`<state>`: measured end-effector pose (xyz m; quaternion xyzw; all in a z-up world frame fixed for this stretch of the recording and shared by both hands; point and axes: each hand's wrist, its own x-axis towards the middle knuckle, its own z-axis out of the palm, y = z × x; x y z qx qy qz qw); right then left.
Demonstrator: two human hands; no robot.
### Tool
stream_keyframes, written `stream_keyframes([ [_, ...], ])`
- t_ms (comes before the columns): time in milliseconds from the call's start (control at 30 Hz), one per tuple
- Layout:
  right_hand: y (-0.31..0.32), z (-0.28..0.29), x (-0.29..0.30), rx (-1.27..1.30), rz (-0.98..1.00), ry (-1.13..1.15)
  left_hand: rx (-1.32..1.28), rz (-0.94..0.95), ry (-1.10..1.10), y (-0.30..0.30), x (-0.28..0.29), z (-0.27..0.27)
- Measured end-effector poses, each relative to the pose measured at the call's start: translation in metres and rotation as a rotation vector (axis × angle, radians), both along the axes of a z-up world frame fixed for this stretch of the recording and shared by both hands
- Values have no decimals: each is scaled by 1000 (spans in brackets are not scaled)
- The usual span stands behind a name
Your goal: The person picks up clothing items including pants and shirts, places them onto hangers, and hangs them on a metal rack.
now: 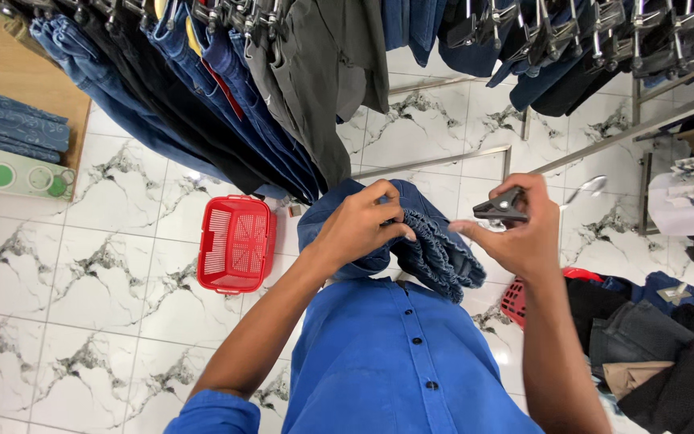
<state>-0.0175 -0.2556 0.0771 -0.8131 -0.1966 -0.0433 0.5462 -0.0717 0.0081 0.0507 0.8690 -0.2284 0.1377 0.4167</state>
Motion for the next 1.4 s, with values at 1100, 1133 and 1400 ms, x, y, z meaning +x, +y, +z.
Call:
stream_keyframes([
  [1100, 27, -49, 55, -313, 373, 91, 426, 176, 118, 32, 6, -48],
  [1133, 24, -49, 56, -313, 372, 93, 426, 175, 121, 28, 5, -40],
  [1400, 0, -54, 53, -345, 333, 90, -190, 204, 177, -3, 0, -60],
])
